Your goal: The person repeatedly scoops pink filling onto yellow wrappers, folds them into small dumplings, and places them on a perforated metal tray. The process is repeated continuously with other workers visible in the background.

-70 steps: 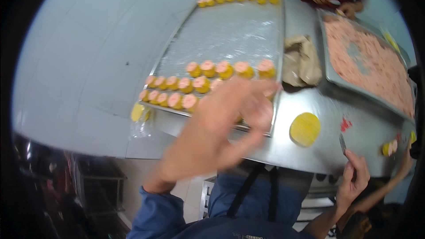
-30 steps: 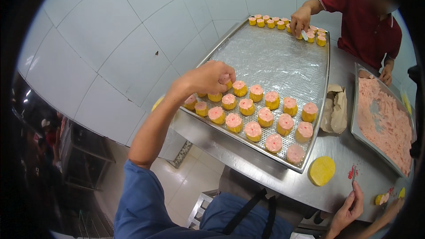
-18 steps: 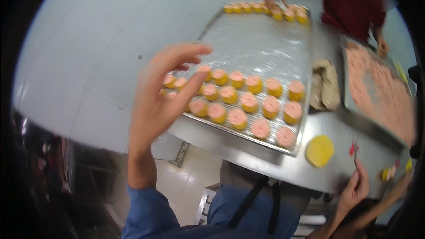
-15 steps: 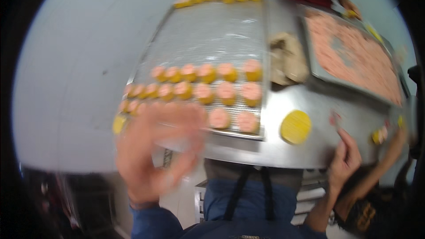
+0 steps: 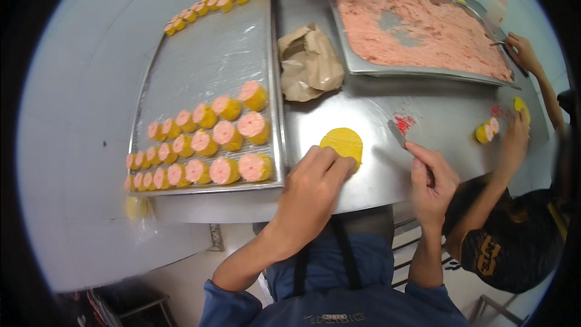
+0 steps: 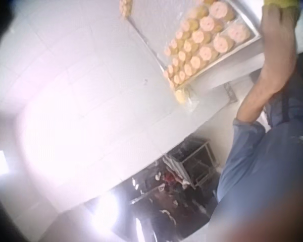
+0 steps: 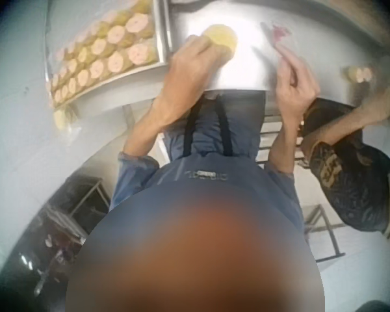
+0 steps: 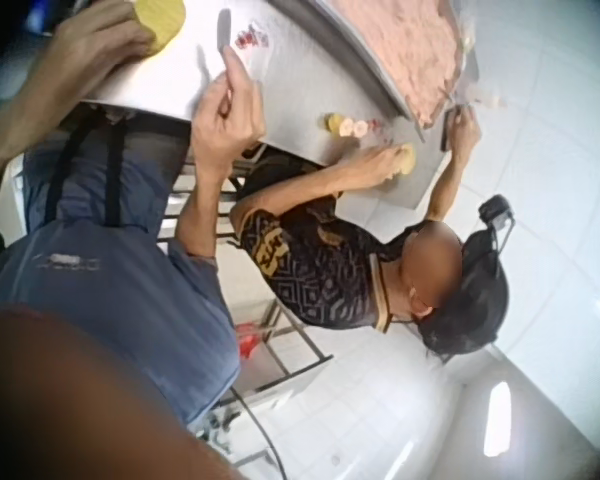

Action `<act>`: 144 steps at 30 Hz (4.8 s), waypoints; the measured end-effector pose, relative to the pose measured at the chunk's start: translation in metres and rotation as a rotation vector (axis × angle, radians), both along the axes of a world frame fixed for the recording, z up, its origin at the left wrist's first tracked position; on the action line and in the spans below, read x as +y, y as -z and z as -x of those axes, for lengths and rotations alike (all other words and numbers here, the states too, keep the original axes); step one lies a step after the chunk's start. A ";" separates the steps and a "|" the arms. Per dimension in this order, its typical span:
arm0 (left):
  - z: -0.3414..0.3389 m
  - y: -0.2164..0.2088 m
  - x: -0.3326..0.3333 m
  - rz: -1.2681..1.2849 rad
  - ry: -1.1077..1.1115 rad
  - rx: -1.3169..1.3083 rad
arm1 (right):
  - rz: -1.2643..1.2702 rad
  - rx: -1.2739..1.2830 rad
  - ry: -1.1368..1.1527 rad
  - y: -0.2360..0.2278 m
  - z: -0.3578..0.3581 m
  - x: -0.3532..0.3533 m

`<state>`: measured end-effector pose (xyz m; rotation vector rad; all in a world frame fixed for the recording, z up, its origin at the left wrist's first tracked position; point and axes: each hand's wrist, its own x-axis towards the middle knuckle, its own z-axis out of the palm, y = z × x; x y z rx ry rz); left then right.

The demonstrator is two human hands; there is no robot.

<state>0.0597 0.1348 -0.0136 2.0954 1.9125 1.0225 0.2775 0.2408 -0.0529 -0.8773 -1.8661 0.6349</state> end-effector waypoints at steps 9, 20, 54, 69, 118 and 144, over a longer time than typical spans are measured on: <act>-0.011 -0.004 0.002 -0.033 -0.152 -0.495 | 0.156 -0.119 -0.036 -0.024 0.017 -0.011; -0.015 -0.006 0.008 0.033 -0.078 -0.245 | 0.275 -0.073 -0.129 -0.019 0.019 -0.010; -0.030 -0.013 -0.013 0.078 -0.025 -0.926 | 0.214 0.139 -0.277 -0.031 0.018 -0.032; -0.029 -0.014 -0.014 0.063 -0.039 -0.930 | 0.237 0.057 -0.244 -0.039 0.020 -0.033; -0.031 -0.012 -0.014 0.166 0.032 -0.876 | 0.166 -0.009 -0.213 -0.042 0.010 -0.032; -0.029 -0.010 -0.016 0.101 0.093 -0.775 | 0.320 0.051 -0.308 -0.037 0.008 -0.033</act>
